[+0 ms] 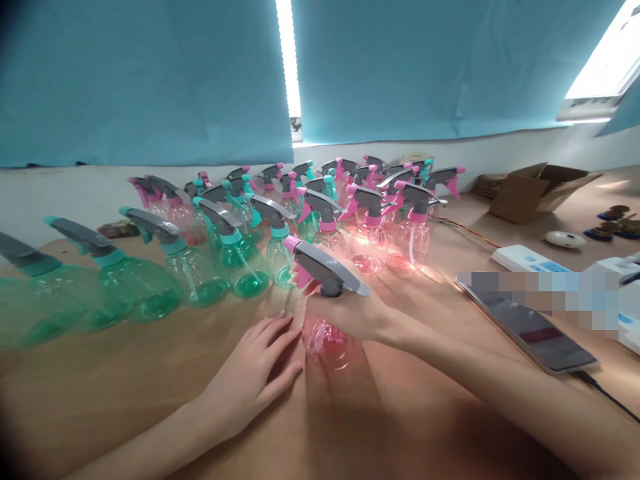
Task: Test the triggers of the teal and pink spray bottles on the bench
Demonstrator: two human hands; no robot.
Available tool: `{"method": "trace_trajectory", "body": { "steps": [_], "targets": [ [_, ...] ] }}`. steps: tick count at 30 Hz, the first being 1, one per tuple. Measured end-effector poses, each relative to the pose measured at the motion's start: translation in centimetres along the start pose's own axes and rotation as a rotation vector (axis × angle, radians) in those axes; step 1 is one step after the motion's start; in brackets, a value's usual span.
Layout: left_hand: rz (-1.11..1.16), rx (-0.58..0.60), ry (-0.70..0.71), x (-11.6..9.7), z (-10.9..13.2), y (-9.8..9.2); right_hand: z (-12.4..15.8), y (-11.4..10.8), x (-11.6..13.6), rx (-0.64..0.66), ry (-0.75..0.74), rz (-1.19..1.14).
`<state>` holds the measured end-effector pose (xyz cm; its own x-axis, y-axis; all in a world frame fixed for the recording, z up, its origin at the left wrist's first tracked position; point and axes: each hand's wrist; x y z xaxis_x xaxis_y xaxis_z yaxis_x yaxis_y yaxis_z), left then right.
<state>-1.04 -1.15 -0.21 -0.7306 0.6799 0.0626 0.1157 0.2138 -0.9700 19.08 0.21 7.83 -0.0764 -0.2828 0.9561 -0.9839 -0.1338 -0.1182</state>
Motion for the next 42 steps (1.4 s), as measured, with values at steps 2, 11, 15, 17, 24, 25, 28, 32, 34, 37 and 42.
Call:
{"method": "trace_trajectory", "body": {
  "steps": [2,11,15,17,24,25,28,32,34,37,42],
  "targets": [
    [0.003,0.003,0.000,0.0,0.0,0.0,0.0,0.0,-0.1,0.033,0.042,-0.064],
    [0.007,-0.013,0.000,0.1,0.0,0.1,0.0,-0.1,-0.1,0.047,0.071,-0.093],
    [-0.005,-0.011,-0.001,0.1,0.0,0.0,-0.1,0.0,0.8,0.010,0.095,-0.116],
    [-0.006,-0.006,-0.001,0.1,0.0,0.0,-0.1,-0.2,0.6,-0.016,0.150,-0.097],
    [0.008,-0.012,-0.004,0.1,0.0,0.0,0.1,-0.4,-1.4,-0.002,0.119,-0.088],
    [0.006,-0.008,-0.003,0.1,0.0,0.0,0.1,-0.3,-1.3,-0.002,0.083,-0.109],
    [-0.008,0.014,0.000,0.1,0.0,-0.1,0.0,-0.1,-1.2,-0.004,-0.001,-0.152],
    [-0.013,0.021,0.002,0.1,-0.1,-0.1,0.0,-0.3,-1.5,0.007,-0.001,-0.133],
    [-0.010,0.014,0.001,0.1,-0.1,-0.1,0.1,-0.4,-1.8,-0.010,0.030,-0.074],
    [-0.006,0.004,-0.002,0.0,-0.1,-0.1,0.1,-0.5,-1.9,-0.010,0.025,-0.050],
    [-0.004,0.001,0.000,0.1,-0.1,-0.1,0.0,-0.5,-1.9,0.027,-0.019,-0.060]
  ]
}}
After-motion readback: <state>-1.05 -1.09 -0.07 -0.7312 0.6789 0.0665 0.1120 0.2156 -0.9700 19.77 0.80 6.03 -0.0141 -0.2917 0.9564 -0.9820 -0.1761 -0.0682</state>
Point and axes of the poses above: each hand's wrist, its own z-axis away from the middle knuckle, its own y-axis out of the palm, x = y × z, and after that the axes turned 14 degrees about -z, right-handed
